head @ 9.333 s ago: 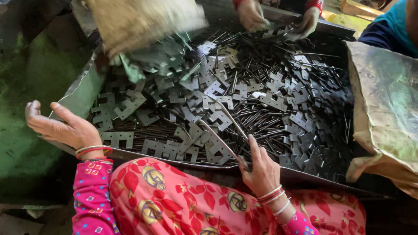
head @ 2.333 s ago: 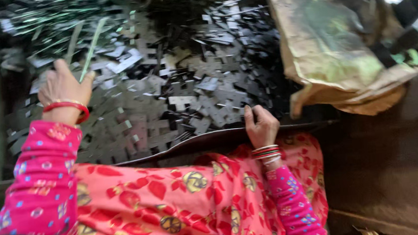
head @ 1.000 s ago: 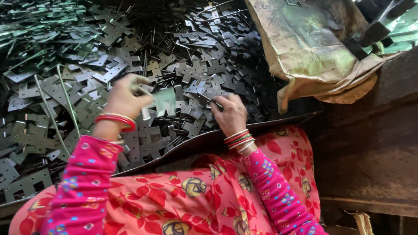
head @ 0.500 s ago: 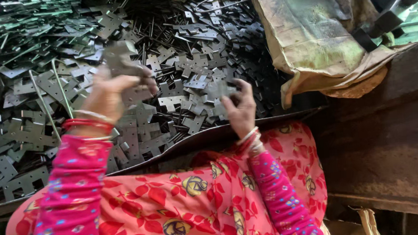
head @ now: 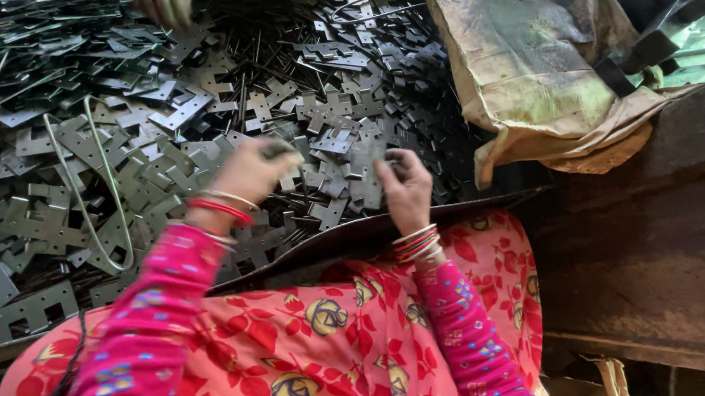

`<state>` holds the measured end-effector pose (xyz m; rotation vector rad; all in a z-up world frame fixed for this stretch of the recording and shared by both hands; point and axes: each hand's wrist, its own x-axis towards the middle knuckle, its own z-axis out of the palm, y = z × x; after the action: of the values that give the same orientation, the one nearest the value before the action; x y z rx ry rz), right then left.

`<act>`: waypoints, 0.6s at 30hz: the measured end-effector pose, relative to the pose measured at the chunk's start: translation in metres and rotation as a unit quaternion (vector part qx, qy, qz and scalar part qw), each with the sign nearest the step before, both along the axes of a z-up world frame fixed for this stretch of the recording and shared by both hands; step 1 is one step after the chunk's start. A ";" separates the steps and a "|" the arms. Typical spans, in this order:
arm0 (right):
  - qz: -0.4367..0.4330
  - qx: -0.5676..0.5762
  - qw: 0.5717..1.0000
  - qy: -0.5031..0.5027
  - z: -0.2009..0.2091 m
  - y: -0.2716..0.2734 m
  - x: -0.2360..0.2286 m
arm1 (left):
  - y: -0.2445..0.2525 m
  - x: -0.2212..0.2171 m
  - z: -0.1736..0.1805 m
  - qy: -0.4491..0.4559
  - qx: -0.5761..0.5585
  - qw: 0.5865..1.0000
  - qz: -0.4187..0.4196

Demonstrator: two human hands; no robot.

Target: The person inserts metal rods into small metal plates and places the assembled units into a sack. The person repeatedly picks up plates and rods from a large pile, aligns them, and transfers the finished assemblies to a nearby bag.

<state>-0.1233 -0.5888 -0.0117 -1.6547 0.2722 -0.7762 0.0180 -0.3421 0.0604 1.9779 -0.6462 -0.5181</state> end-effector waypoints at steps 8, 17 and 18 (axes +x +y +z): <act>0.097 0.286 0.953 0.033 0.044 0.006 0.006 | 0.018 0.002 0.016 0.301 -0.366 0.873 0.113; 0.043 -0.307 0.950 0.024 0.101 0.097 0.039 | -0.014 -0.019 -0.037 0.391 -0.407 0.816 0.123; 0.045 -0.324 0.945 0.019 0.101 0.104 0.039 | -0.014 -0.020 -0.043 0.391 -0.396 0.819 0.141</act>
<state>-0.0841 -0.4843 0.0897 -2.2843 -0.0464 -0.8128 -0.0019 -0.3564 0.0171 0.9037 0.0014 -0.6706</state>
